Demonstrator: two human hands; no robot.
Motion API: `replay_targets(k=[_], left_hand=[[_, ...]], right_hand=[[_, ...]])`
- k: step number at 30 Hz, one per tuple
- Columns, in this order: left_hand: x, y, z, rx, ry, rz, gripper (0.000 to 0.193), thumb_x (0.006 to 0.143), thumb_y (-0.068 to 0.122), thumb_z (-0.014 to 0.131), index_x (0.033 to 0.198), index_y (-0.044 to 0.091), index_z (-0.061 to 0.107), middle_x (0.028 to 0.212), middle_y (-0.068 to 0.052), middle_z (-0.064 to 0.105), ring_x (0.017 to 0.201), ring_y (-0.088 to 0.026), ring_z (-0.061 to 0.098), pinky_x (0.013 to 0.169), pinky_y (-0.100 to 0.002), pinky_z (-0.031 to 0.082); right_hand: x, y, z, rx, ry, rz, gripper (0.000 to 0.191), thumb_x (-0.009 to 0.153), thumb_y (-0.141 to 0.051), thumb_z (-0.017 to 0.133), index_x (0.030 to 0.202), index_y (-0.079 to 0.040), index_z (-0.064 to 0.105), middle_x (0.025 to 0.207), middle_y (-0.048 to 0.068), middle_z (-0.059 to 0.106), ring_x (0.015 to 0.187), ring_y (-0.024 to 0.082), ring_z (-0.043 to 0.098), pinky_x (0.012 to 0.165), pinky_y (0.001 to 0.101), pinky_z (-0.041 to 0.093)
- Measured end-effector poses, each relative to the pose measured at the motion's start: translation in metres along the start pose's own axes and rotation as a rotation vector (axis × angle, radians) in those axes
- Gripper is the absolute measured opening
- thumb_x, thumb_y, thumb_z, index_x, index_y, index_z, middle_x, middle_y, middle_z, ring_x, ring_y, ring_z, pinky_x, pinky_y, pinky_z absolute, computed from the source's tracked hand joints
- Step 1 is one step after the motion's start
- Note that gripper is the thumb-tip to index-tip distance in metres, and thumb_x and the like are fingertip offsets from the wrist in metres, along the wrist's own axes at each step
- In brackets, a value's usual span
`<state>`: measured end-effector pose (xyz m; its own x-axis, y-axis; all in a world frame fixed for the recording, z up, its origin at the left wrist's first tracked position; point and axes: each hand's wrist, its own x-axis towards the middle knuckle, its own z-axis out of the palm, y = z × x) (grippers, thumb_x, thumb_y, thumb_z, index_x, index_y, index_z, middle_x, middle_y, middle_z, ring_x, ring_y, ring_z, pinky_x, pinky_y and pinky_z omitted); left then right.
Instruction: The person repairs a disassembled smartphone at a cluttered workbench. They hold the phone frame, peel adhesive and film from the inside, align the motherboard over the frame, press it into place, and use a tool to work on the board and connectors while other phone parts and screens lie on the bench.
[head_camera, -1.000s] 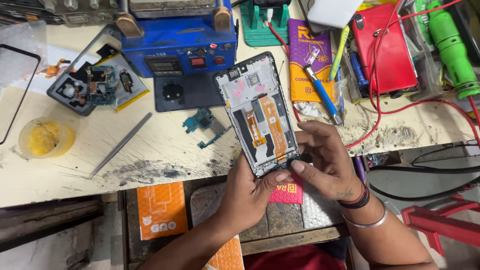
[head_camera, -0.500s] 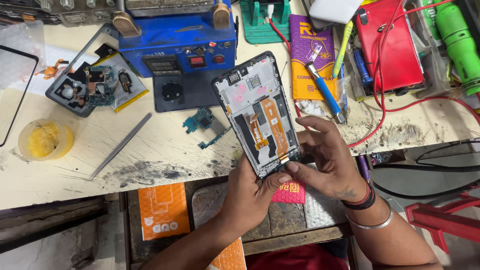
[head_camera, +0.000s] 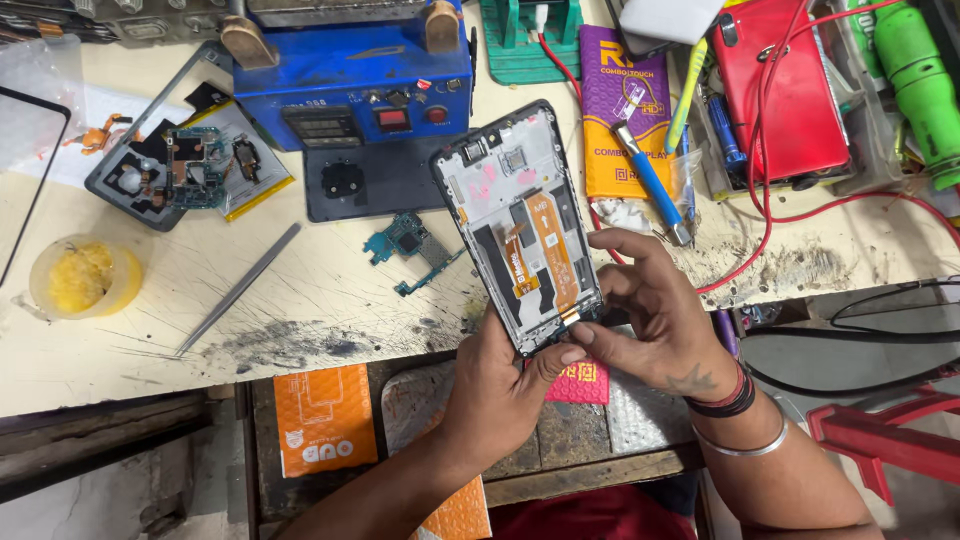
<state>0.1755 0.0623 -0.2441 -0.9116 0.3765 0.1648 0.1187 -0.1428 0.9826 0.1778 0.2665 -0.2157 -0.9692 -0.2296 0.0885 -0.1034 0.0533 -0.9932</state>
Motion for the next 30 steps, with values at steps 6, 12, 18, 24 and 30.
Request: replay_targets(k=[6, 12, 18, 24, 30], left_hand=[[0.0, 0.003, 0.0, 0.012, 0.003, -0.03, 0.049, 0.098, 0.029, 0.071, 0.13, -0.001, 0.052, 0.108, -0.013, 0.077, 0.101, -0.019, 0.078, 0.083, -0.034, 0.063], [0.001, 0.0, 0.0, 0.018, 0.004, 0.017, 0.048, 0.1, 0.029, 0.07, 0.131, -0.001, 0.049, 0.111, -0.013, 0.076, 0.104, -0.021, 0.078, 0.085, -0.034, 0.063], [0.0, -0.001, 0.001, 0.061, 0.01, -0.031, 0.052, 0.098, 0.033, 0.069, 0.132, -0.001, 0.048, 0.109, -0.013, 0.077, 0.102, -0.022, 0.079, 0.082, -0.034, 0.064], [-0.001, 0.001, 0.001, 0.119, 0.016, 0.026, 0.05, 0.102, 0.036, 0.064, 0.131, -0.001, 0.048, 0.109, -0.014, 0.077, 0.102, -0.023, 0.079, 0.083, -0.035, 0.063], [-0.002, 0.009, 0.0, -0.185, -0.04, 0.031, 0.04, 0.111, 0.028, 0.051, 0.134, -0.003, 0.046, 0.113, -0.015, 0.072, 0.1, -0.02, 0.076, 0.086, -0.034, 0.064]], right_hand=[[0.001, -0.004, -0.001, -0.007, -0.009, 0.024, 0.076, 0.087, 0.005, 0.073, 0.152, -0.002, 0.034, 0.106, 0.006, 0.067, 0.103, 0.01, 0.061, 0.091, 0.0255, 0.048], [0.002, -0.003, 0.001, 0.007, -0.002, 0.054, 0.075, 0.086, 0.005, 0.073, 0.15, -0.002, 0.034, 0.106, 0.005, 0.067, 0.102, 0.01, 0.062, 0.09, 0.0256, 0.049], [0.002, -0.006, 0.0, 0.003, -0.017, 0.055, 0.074, 0.087, 0.006, 0.074, 0.149, -0.002, 0.035, 0.106, 0.006, 0.065, 0.101, 0.01, 0.061, 0.089, 0.0256, 0.049], [0.002, -0.006, 0.001, -0.01, -0.01, 0.061, 0.073, 0.087, 0.005, 0.073, 0.148, -0.002, 0.034, 0.108, 0.007, 0.067, 0.1, 0.01, 0.063, 0.087, 0.0262, 0.051], [0.001, -0.013, 0.0, -0.047, -0.034, -0.001, 0.079, 0.089, -0.002, 0.075, 0.155, -0.001, 0.031, 0.109, 0.01, 0.068, 0.099, 0.015, 0.067, 0.087, 0.0302, 0.055]])
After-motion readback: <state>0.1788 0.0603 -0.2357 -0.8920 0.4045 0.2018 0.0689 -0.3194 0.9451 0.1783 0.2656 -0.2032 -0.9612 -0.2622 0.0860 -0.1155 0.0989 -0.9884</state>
